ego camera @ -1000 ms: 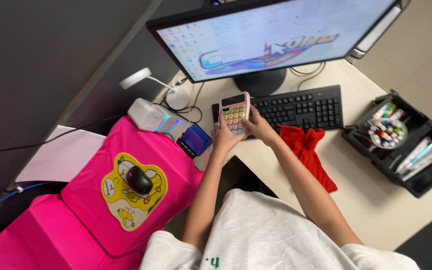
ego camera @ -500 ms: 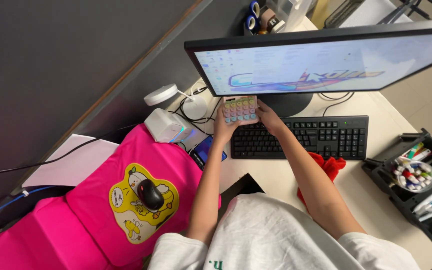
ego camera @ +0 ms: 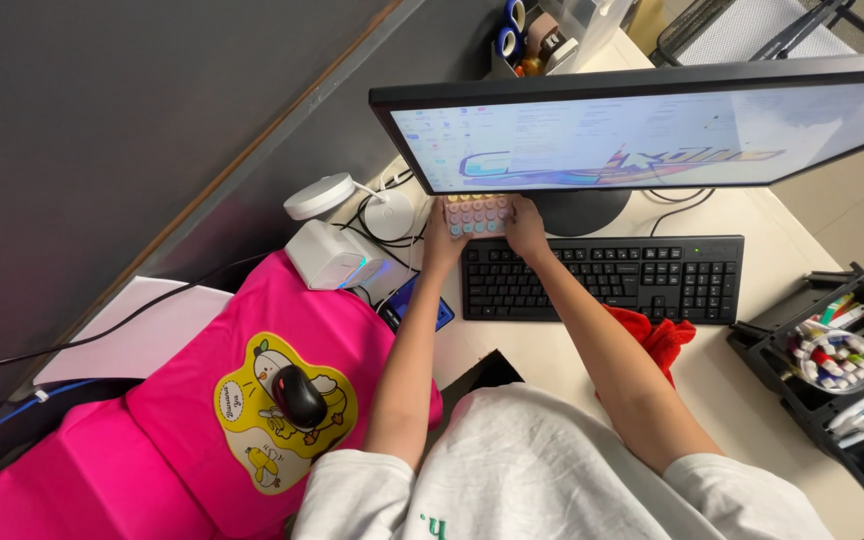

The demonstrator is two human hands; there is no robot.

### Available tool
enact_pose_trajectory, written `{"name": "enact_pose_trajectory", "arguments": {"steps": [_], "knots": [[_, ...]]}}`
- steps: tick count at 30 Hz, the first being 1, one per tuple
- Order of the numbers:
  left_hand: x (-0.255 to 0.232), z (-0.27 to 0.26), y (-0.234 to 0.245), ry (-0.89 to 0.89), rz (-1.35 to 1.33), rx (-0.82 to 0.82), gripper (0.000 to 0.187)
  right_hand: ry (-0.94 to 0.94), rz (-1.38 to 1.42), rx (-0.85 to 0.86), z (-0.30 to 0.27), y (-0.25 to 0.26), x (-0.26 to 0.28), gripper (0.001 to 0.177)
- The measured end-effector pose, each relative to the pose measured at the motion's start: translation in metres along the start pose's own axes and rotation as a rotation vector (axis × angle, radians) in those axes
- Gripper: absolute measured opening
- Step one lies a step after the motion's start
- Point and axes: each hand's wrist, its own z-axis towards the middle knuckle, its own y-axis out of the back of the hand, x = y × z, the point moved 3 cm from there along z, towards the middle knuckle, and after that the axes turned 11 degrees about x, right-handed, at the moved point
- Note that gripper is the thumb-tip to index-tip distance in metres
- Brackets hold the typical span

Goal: The person wipes a package of photo paper with a red cloth, then places it into a black mesh organizer on the floor. They repeat this process with other paper packages. The person then moves a calculator and a computer mouse on the desk before adjusting the strap on the mesh organizer.

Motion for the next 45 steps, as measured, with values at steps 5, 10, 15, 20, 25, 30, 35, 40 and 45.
{"name": "enact_pose_trajectory", "arguments": {"steps": [5, 10, 15, 20, 25, 30, 35, 40, 45], "knots": [[0.005, -0.007, -0.008, 0.112, 0.025, -0.018, 0.101, 0.098, -0.165, -0.091, -0.005, -0.020, -0.017, 0.056], [0.015, -0.021, -0.024, 0.357, -0.078, -0.107, 0.088, 0.133, -0.283, -0.085, -0.023, -0.018, -0.015, 0.057], [0.016, -0.025, -0.027, 0.368, -0.070, -0.148, 0.077, 0.189, -0.270, -0.080, -0.021, -0.023, -0.031, 0.052], [0.018, -0.039, -0.032, 0.287, -0.074, -0.148, 0.076, 0.252, -0.269, -0.109, -0.061, -0.008, 0.010, 0.056], [-0.048, -0.079, -0.028, 0.073, 0.169, -0.200, 0.068, 0.299, -0.339, -0.262, -0.174, 0.044, 0.060, 0.065], [-0.102, -0.128, -0.065, -0.123, 0.132, -0.035, 0.055, -0.161, -0.695, -0.393, -0.296, 0.070, 0.013, 0.077], [-0.138, -0.153, -0.126, -0.216, 0.021, 0.287, 0.040, -0.299, -0.723, -0.393, -0.364, 0.063, -0.057, 0.071], [-0.196, -0.176, -0.171, -0.328, -0.021, 0.613, 0.025, -0.298, -0.739, -0.401, -0.402, 0.073, -0.103, 0.069], [-0.231, -0.207, -0.223, -0.193, -0.031, 0.884, 0.023, -0.599, -0.654, -0.526, -0.478, 0.100, -0.153, 0.071]]}}
